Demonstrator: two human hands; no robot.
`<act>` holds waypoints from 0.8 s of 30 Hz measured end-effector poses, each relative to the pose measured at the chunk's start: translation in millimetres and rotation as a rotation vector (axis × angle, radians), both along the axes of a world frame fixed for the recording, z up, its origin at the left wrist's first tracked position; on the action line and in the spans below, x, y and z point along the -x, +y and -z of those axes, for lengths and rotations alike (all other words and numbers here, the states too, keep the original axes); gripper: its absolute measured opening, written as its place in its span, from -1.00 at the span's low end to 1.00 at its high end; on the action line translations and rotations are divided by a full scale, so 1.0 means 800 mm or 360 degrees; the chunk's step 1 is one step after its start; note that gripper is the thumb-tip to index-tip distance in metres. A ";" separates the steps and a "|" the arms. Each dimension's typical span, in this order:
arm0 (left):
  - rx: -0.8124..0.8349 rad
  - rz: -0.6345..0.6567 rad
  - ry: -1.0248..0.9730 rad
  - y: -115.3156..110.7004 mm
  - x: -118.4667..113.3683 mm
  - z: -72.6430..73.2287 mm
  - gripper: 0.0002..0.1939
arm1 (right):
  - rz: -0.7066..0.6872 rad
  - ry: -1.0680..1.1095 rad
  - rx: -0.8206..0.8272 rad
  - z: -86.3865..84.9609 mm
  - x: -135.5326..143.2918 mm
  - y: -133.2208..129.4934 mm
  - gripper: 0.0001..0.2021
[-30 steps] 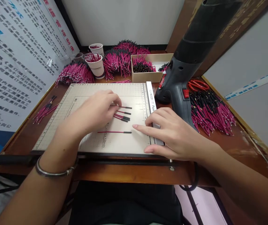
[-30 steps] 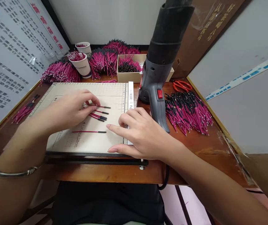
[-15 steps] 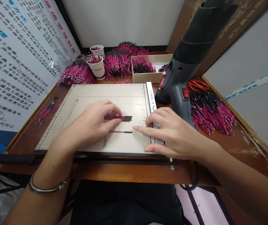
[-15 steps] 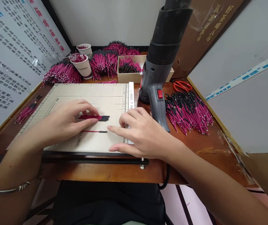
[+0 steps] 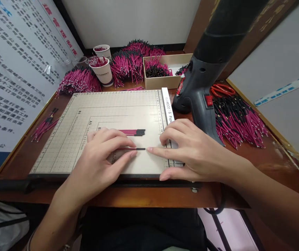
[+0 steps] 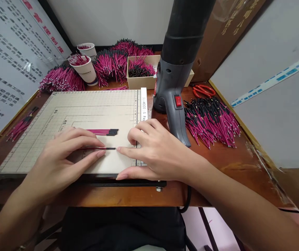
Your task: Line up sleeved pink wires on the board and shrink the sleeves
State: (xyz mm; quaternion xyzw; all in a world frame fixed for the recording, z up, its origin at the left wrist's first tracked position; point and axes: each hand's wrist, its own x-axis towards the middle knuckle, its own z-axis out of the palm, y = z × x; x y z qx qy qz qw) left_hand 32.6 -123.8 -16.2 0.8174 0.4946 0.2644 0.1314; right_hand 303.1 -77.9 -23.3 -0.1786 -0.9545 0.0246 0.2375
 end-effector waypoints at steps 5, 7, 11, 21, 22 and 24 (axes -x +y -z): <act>0.0017 -0.0058 0.0040 -0.002 0.004 0.003 -0.85 | 0.0008 -0.0035 0.0017 -0.001 -0.001 0.000 -0.44; 0.0028 -0.0063 0.0041 -0.002 0.005 0.004 -0.84 | 0.0013 -0.0043 0.0024 -0.001 -0.001 -0.001 -0.44; 0.0075 -0.0050 0.0049 -0.001 0.005 0.005 -0.83 | 0.0016 -0.0051 0.0030 -0.002 0.000 -0.001 -0.42; 0.0072 -0.0065 0.0079 0.000 0.005 0.006 -0.82 | -0.0003 -0.0074 0.0038 -0.002 -0.002 -0.001 -0.43; 0.0075 -0.0061 0.0083 0.000 0.005 0.006 -0.82 | -0.0003 -0.0078 0.0039 -0.002 -0.002 -0.001 -0.44; 0.0072 -0.0062 0.0092 0.000 0.005 0.006 -0.82 | -0.0009 -0.0078 0.0033 -0.003 -0.001 -0.001 -0.44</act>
